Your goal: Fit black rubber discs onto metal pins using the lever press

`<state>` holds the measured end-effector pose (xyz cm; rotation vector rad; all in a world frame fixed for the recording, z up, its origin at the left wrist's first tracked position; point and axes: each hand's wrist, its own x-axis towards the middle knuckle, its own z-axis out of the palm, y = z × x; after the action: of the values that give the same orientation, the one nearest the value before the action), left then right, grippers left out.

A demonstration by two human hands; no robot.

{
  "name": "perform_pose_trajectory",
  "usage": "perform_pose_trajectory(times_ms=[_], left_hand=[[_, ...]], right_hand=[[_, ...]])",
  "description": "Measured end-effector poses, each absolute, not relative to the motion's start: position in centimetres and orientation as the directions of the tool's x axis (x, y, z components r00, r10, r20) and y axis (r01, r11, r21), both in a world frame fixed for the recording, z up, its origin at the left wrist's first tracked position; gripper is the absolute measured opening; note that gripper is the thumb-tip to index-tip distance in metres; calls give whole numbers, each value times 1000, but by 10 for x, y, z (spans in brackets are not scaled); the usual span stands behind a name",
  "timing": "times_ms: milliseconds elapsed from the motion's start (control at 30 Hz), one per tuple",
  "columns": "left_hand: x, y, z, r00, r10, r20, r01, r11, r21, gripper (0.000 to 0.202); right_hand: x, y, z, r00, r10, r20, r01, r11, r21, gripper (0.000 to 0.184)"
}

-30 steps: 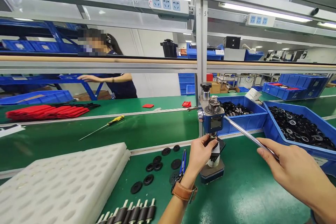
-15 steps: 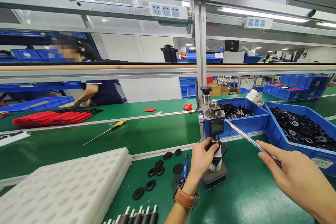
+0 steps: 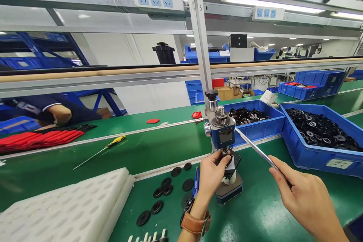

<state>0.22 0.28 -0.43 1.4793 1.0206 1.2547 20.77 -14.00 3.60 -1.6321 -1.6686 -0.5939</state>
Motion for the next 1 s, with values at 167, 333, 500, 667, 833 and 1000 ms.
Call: perform_pose_trajectory(times_ms=[167,333,500,667,833,1000], left_hand=[[2,3,-3,136,962,238,59,-248,967,29],[2,2,-3,130,964,234,42,-241,970,30],[1,-1,0,133,967,219,69,-229,971,31],[1,0,-1,134,969,207,65,-217,974,31],[1,0,0,134,970,202,51,-210,976,29],[2,-1,1,138,966,219,45,-227,973,28]], right_hand=[[210,-142,38,44,742,669,977,109,-184,49],[207,-143,41,87,716,693,988,27,-152,51],[200,-140,30,92,615,783,989,37,-145,52],[200,-135,20,99,555,826,980,89,-177,45],[204,-137,22,87,671,737,975,95,-202,51],[203,-137,22,108,665,739,986,24,-167,51]])
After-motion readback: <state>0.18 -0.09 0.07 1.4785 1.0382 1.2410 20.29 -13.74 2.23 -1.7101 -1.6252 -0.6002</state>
